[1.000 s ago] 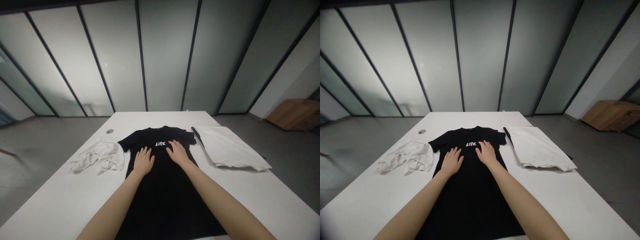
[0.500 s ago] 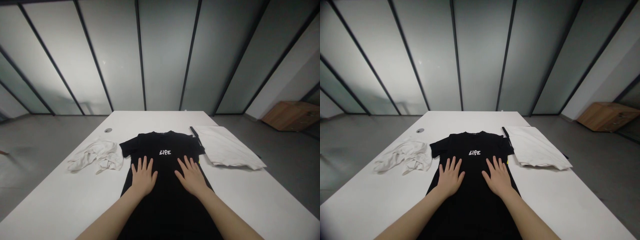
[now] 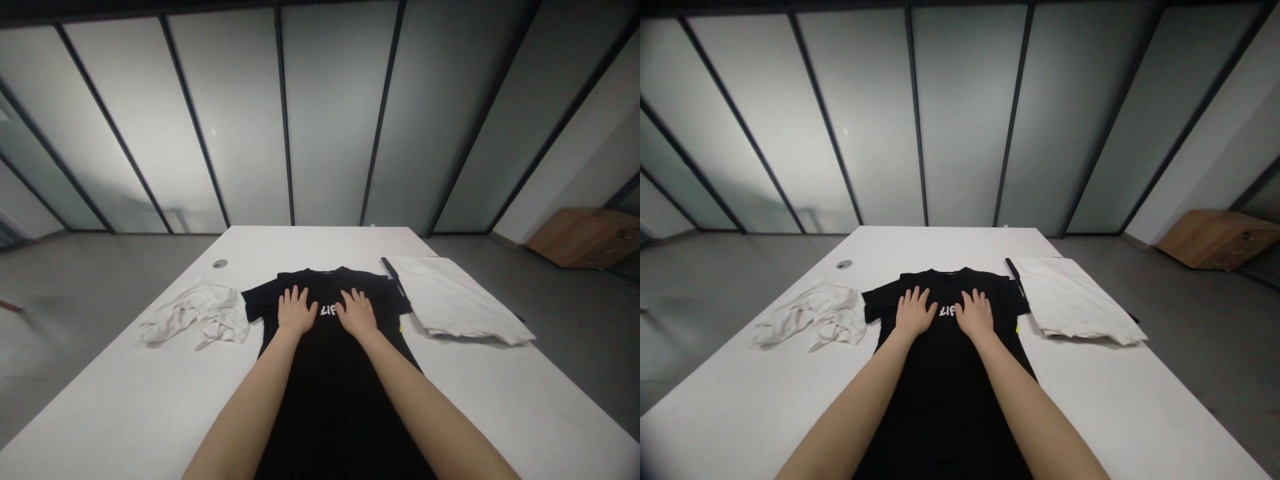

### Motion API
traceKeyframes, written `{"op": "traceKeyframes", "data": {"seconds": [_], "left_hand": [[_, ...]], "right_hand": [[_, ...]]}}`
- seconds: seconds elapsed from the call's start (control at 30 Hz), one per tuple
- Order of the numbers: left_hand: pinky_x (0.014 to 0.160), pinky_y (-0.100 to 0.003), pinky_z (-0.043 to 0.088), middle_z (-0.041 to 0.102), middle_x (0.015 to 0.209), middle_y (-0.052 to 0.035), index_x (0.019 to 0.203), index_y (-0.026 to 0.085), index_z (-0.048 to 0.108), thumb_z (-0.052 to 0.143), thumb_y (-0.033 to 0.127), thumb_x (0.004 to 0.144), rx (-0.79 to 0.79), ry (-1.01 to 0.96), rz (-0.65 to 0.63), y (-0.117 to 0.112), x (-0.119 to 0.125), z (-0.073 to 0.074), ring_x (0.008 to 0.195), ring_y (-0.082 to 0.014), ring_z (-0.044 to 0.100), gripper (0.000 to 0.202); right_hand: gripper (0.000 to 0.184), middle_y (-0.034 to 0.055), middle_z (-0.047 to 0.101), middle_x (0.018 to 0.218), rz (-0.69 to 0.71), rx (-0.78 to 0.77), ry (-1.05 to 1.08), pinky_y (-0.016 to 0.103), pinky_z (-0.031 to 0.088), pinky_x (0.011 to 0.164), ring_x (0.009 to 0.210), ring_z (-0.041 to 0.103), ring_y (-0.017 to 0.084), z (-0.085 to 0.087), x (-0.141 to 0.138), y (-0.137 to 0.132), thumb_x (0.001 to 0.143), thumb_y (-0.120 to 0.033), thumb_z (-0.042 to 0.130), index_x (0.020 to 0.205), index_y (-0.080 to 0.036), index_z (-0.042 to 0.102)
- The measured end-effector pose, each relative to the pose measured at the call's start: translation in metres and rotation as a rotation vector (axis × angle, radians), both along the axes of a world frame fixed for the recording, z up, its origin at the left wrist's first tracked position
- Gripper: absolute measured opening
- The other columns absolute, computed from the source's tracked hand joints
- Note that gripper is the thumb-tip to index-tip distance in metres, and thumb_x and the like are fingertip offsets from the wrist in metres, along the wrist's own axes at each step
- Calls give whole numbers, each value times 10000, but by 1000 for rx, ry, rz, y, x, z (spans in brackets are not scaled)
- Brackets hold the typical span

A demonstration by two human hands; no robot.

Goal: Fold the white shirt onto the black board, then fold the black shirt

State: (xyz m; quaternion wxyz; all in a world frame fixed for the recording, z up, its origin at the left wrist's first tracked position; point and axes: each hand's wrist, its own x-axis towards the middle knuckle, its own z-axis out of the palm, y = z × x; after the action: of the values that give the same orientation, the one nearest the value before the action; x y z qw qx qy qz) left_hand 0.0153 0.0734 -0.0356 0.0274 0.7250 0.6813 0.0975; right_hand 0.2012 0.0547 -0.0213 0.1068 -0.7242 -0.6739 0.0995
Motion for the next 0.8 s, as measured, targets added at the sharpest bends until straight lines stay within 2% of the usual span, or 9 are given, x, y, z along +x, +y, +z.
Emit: {"op": "traceKeyframes", "data": {"seconds": [0.1, 0.2, 0.37, 0.43, 0.5, 0.57, 0.63, 0.7, 0.8], "left_hand": [[1269, -555, 292, 403, 1691, -168, 1605, 173, 485, 394, 458, 1067, 18, 4, 62, 11, -30, -5, 1584, -373, 332, 616], [1260, -562, 310, 414, 1684, -176, 1599, 169, 496, 400, 448, 1064, 22, 26, 65, 2, -48, -9, 1573, -385, 352, 611], [1236, -630, 307, 437, 1667, -192, 1585, 172, 517, 411, 488, 1053, 75, 89, 104, -28, -36, -15, 1564, -435, 345, 628], [1223, -657, 302, 444, 1661, -200, 1575, 175, 531, 428, 516, 1043, 89, 101, 112, -34, -30, -14, 1562, -455, 335, 641], [1208, -673, 301, 449, 1658, -204, 1565, 180, 543, 434, 533, 1037, 115, 97, 148, -33, -34, -8, 1555, -472, 332, 644], [1186, -678, 309, 459, 1647, -215, 1554, 169, 548, 419, 528, 1039, 181, 84, 264, -27, -50, 1, 1536, -487, 342, 641], [1144, -666, 341, 506, 1590, -260, 1535, 114, 543, 386, 502, 1043, 267, 69, 447, -19, -76, 9, 1482, -488, 402, 646], [1063, -612, 408, 629, 1400, -311, 1441, 30, 589, 400, 478, 1023, 253, 44, 596, -14, -104, 15, 1331, -466, 537, 641], [1010, -555, 428, 671, 1280, -308, 1261, 25, 689, 461, 513, 976, 151, 28, 642, -10, -132, 17, 1231, -453, 586, 610]], "right_hand": [[633, 150, 327, 1736, -59, -4, -48, 509, 188, 1283, 1606, 264, 369, -13, 23, 4, 1087, -487, 370, 1642, -190, 440], [650, 144, 306, 1746, -68, -15, -67, 495, 186, 1287, 1612, 252, 364, -21, 42, -4, 1084, -494, 357, 1658, -195, 413], [699, 139, 260, 1763, -83, -46, -75, 526, 158, 1290, 1621, 213, 382, -26, 43, -23, 1071, -542, 355, 1681, -200, 361], [707, 149, 253, 1763, -94, -51, -76, 530, 154, 1289, 1620, 206, 399, -26, 40, -27, 1070, -542, 353, 1683, -191, 355], [708, 161, 257, 1760, -97, -50, -77, 529, 160, 1287, 1617, 209, 413, -26, 38, -29, 1068, -539, 358, 1680, -183, 363], [706, 172, 267, 1754, -97, -42, -80, 529, 171, 1283, 1611, 223, 421, -25, 37, -30, 1065, -534, 366, 1674, -175, 376], [703, 175, 280, 1749, -103, -30, -84, 536, 180, 1279, 1605, 240, 420, -24, 37, -29, 1061, -528, 378, 1668, -173, 388], [694, 169, 291, 1745, -114, -21, -87, 543, 182, 1277, 1602, 251, 415, -24, 36, -29, 1058, -520, 388, 1662, -179, 400], [684, 165, 301, 1742, -123, -12, -85, 551, 183, 1274, 1599, 257, 414, -24, 34, -28, 1056, -514, 393, 1657, -189, 412]]}}
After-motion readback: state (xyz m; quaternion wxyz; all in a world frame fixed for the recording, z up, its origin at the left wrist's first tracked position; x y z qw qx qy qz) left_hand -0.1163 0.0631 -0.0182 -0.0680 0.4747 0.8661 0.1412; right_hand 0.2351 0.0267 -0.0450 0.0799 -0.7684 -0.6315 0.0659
